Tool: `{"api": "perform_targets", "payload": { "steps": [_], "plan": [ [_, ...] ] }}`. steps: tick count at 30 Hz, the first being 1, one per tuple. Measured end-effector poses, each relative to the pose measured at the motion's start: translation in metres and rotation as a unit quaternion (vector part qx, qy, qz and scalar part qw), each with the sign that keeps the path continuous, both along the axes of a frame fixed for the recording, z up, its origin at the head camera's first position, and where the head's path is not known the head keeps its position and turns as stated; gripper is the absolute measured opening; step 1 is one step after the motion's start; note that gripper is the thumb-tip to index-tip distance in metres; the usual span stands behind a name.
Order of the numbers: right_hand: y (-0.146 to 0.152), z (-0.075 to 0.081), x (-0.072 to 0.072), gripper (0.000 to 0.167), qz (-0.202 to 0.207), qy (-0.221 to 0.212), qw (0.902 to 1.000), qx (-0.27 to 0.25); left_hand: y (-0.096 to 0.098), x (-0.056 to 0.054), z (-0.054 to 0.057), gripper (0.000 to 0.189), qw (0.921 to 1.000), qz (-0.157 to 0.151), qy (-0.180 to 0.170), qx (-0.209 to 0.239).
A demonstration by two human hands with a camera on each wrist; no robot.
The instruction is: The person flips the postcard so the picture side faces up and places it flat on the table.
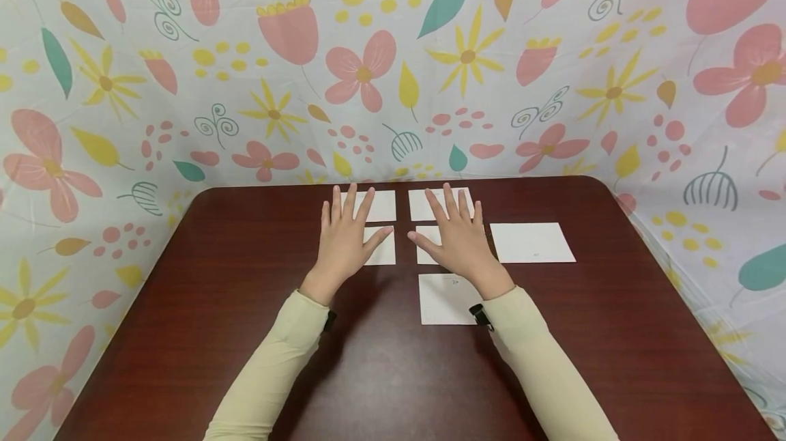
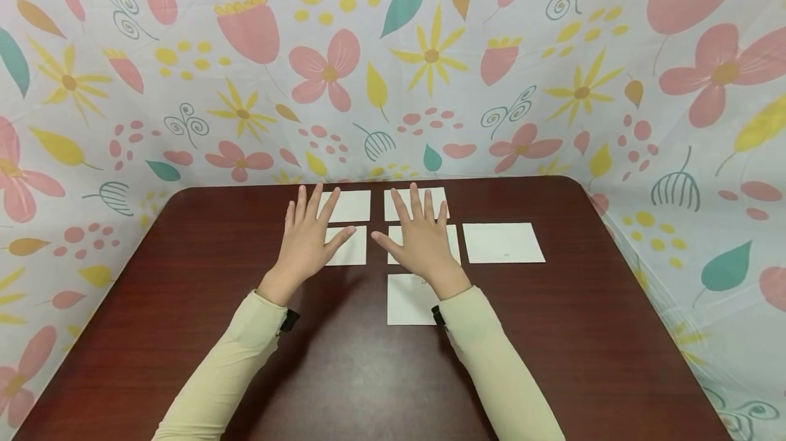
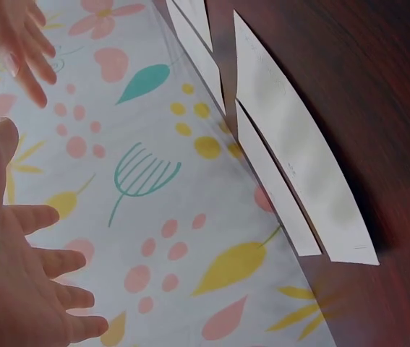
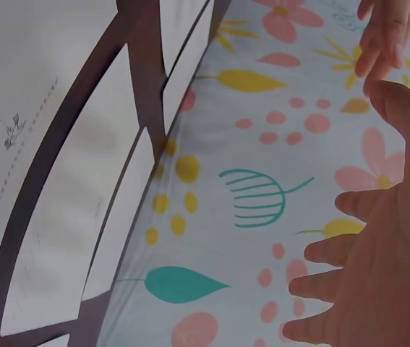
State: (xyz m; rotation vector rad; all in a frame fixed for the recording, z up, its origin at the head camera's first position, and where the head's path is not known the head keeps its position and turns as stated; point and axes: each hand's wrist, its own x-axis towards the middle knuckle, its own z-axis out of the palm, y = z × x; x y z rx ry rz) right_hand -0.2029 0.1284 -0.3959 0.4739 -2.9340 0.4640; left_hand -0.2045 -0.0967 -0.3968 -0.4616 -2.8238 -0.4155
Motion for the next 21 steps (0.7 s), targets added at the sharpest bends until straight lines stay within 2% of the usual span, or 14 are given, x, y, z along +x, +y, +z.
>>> {"api": "perform_targets", "payload": {
  "steps": [7,13,21],
  "plan": [
    [-0.007,-0.004,-0.007,0.085,0.017,-0.02,0.9992,-0.03,-0.003,-0.002,0.0,0.075,0.9996,-0.004,-0.008,0.027],
    [-0.015,-0.003,-0.012,0.08,0.033,-0.033,0.9972,-0.058,-0.007,-0.005,0.0,0.072,0.9983,-0.004,0.0,0.058],
    [-0.028,-0.001,-0.017,0.075,0.06,-0.045,0.9909,-0.112,-0.015,-0.01,-0.003,0.068,0.9939,0.008,-0.009,0.109]
  ]
}}
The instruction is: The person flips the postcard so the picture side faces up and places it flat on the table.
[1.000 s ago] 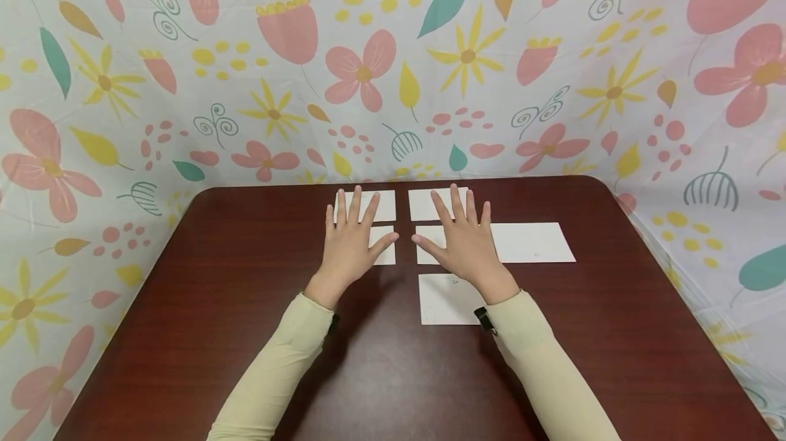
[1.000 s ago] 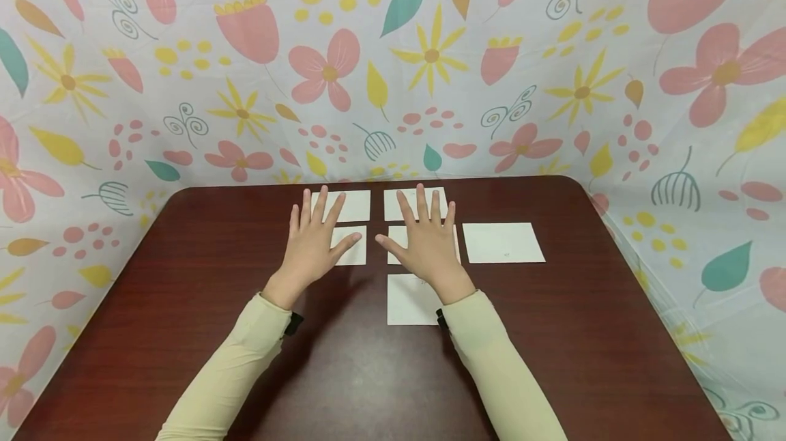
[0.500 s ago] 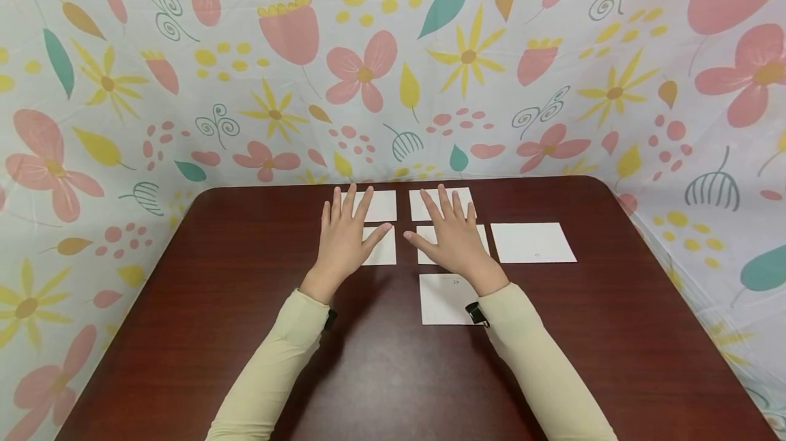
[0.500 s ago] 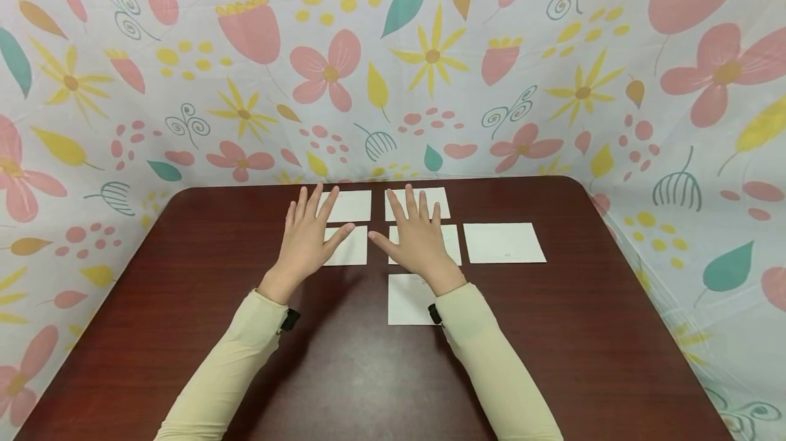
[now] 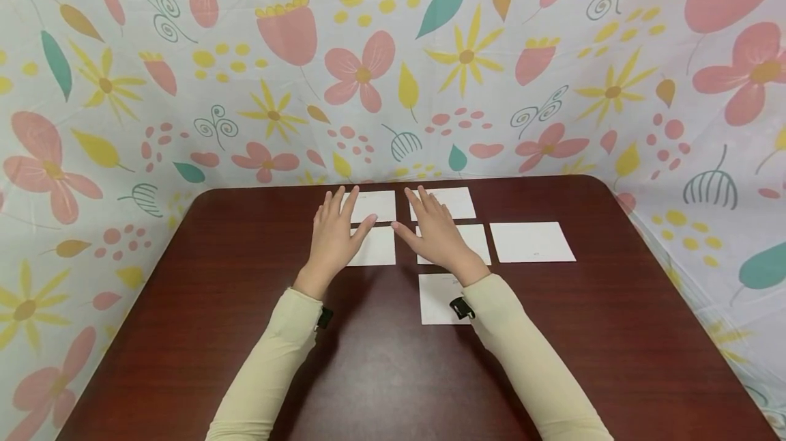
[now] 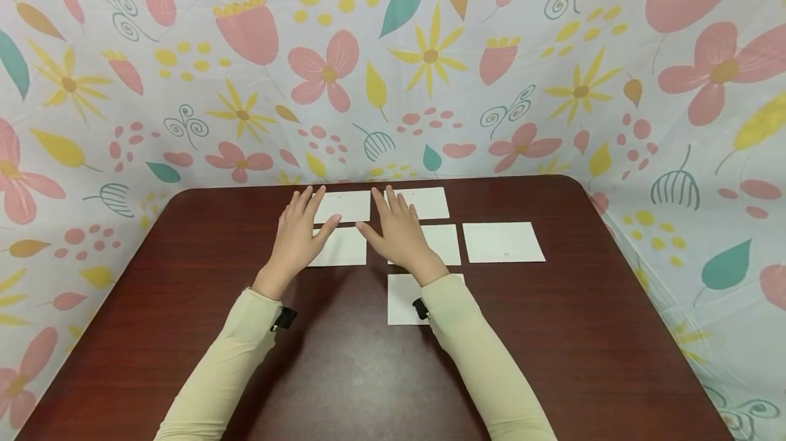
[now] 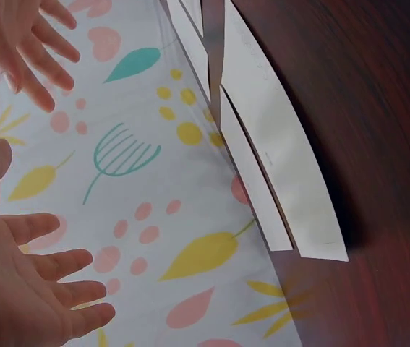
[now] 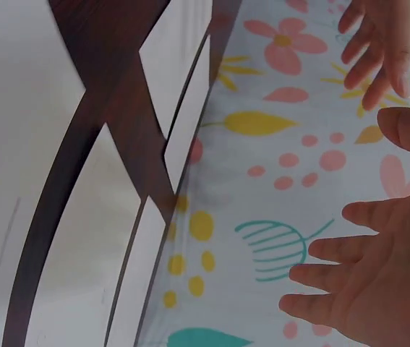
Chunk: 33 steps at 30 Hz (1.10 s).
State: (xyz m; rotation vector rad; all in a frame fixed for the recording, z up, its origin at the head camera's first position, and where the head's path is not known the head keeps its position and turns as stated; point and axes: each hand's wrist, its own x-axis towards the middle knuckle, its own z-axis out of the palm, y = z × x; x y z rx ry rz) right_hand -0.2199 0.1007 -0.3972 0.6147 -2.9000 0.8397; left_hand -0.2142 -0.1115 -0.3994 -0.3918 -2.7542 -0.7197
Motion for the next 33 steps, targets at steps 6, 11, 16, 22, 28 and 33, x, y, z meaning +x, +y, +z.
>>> {"api": "perform_targets", "payload": {
  "steps": [6,11,16,22,28,33],
  "plan": [
    [-0.009,-0.002,-0.004,0.076,0.011,-0.021,0.9989,-0.039,-0.007,-0.003,-0.003,0.068,0.9989,0.002,-0.029,0.037],
    [-0.015,-0.007,-0.006,0.076,0.012,-0.054,0.9958,-0.072,-0.012,-0.008,-0.005,0.065,0.996,0.006,-0.045,0.076],
    [-0.022,-0.011,-0.007,0.077,0.009,-0.096,0.9894,-0.109,-0.016,-0.012,-0.007,0.064,0.9897,0.016,-0.084,0.115],
    [-0.028,-0.019,-0.008,0.076,-0.006,-0.135,0.9815,-0.135,-0.022,-0.017,-0.013,0.063,0.979,0.022,-0.117,0.165],
    [-0.037,-0.025,-0.007,0.078,-0.016,-0.162,0.9749,-0.152,-0.029,-0.022,-0.019,0.063,0.9651,0.043,-0.158,0.205],
    [-0.042,-0.031,-0.008,0.077,-0.041,-0.19,0.9666,-0.167,-0.035,-0.026,-0.025,0.063,0.9567,0.047,-0.191,0.214]
  ]
}}
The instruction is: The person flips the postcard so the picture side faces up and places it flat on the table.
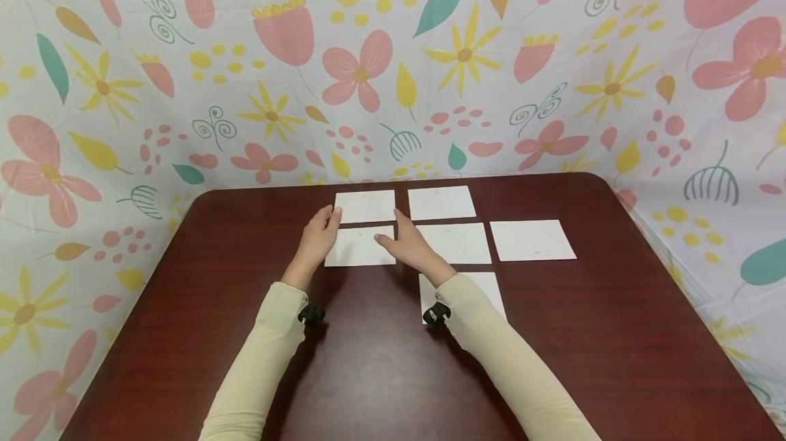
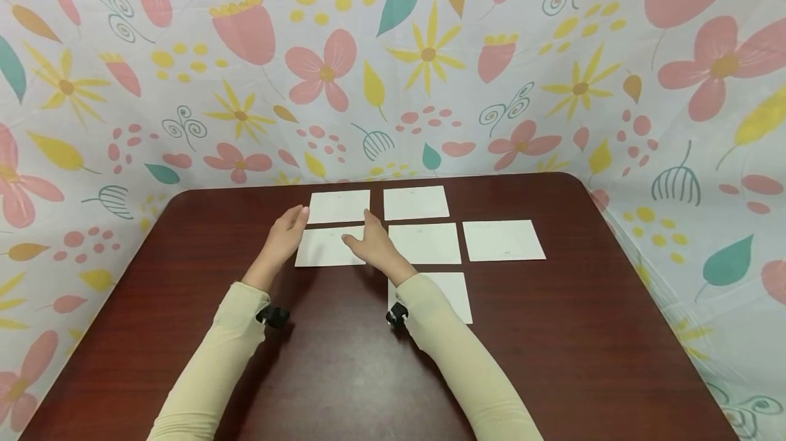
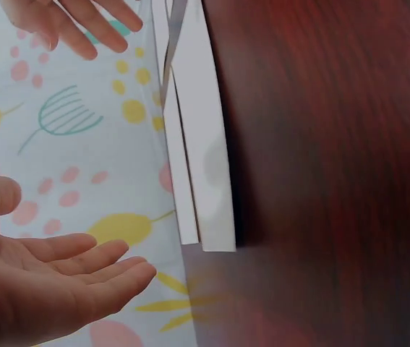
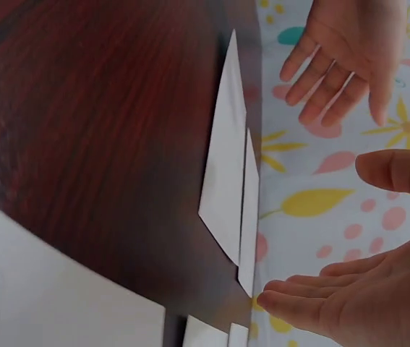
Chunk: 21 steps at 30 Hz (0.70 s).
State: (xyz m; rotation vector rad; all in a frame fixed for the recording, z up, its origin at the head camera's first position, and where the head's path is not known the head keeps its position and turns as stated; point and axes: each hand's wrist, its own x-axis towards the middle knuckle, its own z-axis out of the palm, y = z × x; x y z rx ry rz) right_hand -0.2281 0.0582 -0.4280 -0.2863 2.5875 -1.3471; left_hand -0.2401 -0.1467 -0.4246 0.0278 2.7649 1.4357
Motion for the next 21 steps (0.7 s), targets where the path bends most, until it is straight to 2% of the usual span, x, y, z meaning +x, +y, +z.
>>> {"api": "perform_targets", "payload": {
  "steps": [11,15,21],
  "plan": [
    [-0.007,-0.011,0.001,0.076,-0.037,-0.068,0.9962,-0.038,-0.01,-0.002,-0.011,0.055,0.9964,-0.008,-0.081,0.023],
    [-0.009,-0.014,0.004,0.076,-0.045,-0.086,0.9941,-0.047,-0.012,-0.001,-0.014,0.055,0.995,-0.009,-0.098,0.014],
    [-0.014,-0.014,0.009,0.075,-0.046,-0.086,0.9941,-0.049,-0.012,0.0,-0.016,0.056,0.9948,-0.004,-0.102,0.0]
  ]
}}
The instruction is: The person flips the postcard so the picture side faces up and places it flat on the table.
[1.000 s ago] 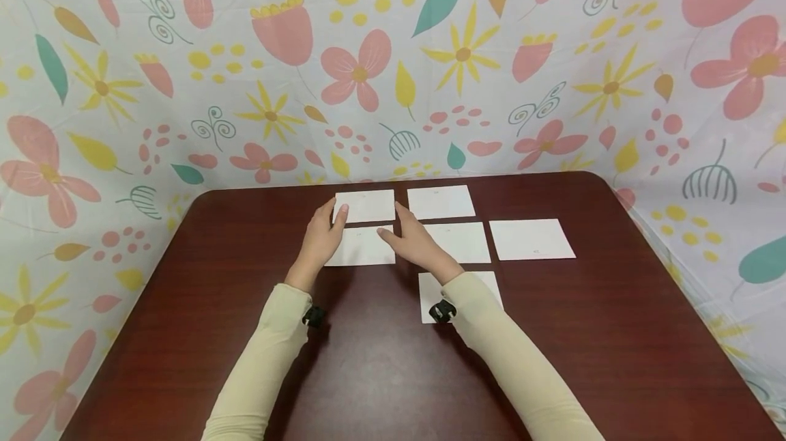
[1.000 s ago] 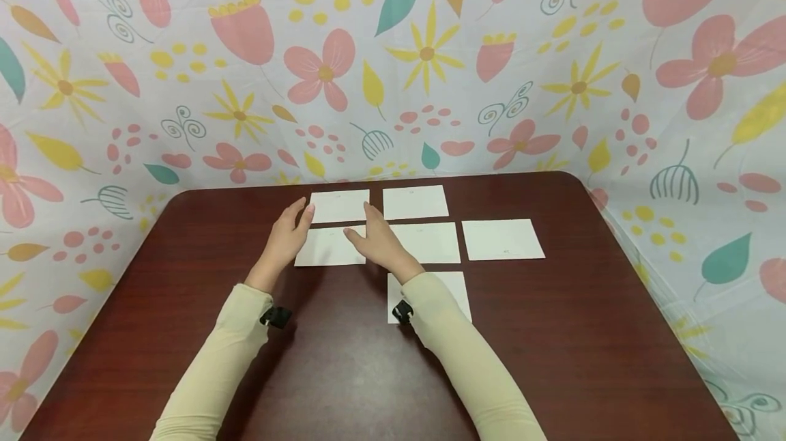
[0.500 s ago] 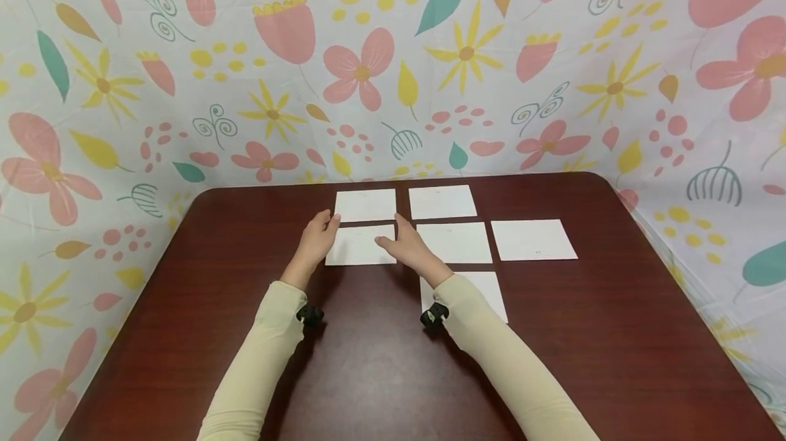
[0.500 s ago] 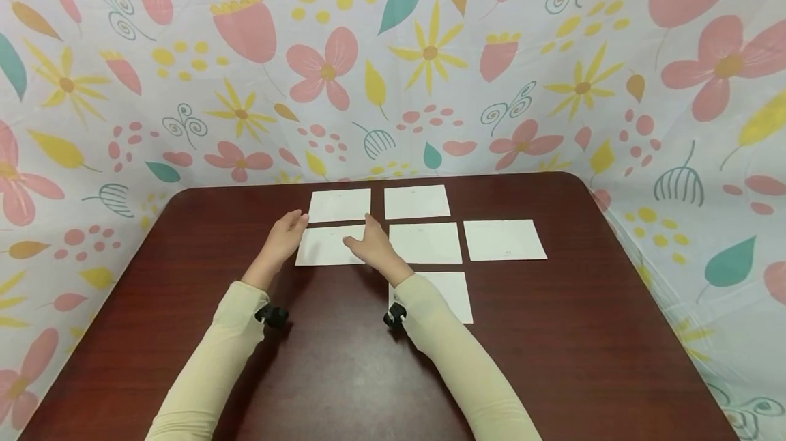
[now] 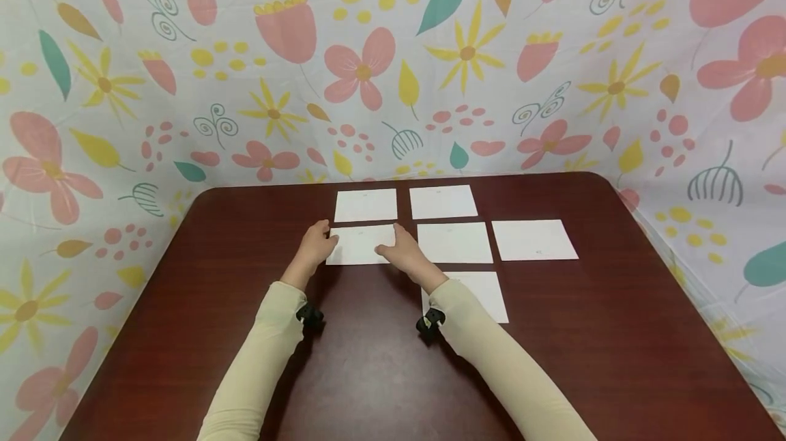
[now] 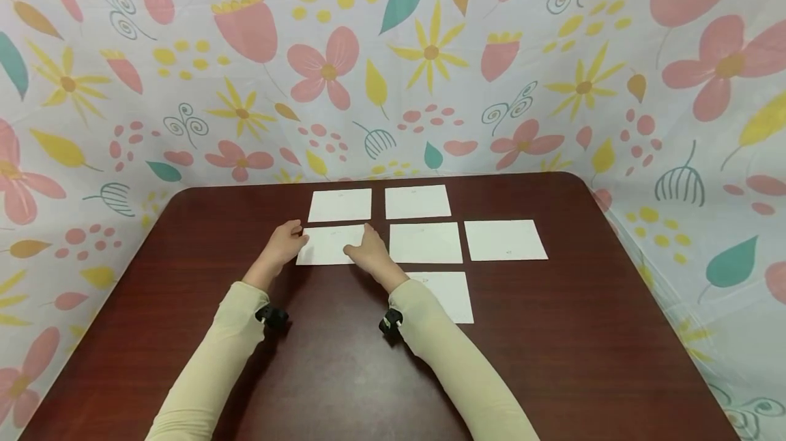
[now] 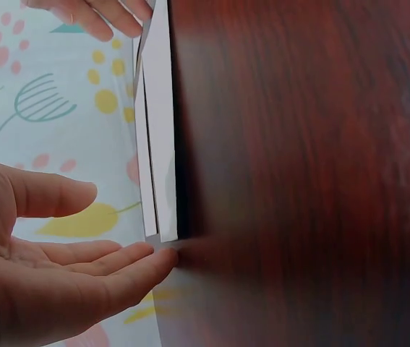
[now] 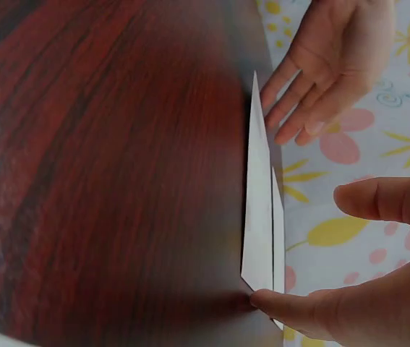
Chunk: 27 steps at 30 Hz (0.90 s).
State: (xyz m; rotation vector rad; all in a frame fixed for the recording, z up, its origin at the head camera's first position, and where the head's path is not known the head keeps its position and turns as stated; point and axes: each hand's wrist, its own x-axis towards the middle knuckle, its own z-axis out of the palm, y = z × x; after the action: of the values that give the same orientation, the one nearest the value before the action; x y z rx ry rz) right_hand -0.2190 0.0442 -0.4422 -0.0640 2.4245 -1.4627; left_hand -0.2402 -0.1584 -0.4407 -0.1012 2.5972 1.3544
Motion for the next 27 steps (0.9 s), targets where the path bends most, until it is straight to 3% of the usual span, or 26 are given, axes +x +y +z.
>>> {"api": "perform_targets", "payload": {
  "steps": [16,27],
  "plan": [
    [-0.0021,-0.0025,-0.0023,0.071,-0.024,0.0,0.9992,-0.031,0.0076,0.0039,0.0027,0.056,0.9999,0.005,0.006,-0.014],
    [-0.0002,0.0005,-0.0027,0.067,-0.062,0.013,0.9954,-0.072,0.0048,0.0015,0.0017,0.055,0.9993,0.035,-0.002,-0.013]
  ]
}}
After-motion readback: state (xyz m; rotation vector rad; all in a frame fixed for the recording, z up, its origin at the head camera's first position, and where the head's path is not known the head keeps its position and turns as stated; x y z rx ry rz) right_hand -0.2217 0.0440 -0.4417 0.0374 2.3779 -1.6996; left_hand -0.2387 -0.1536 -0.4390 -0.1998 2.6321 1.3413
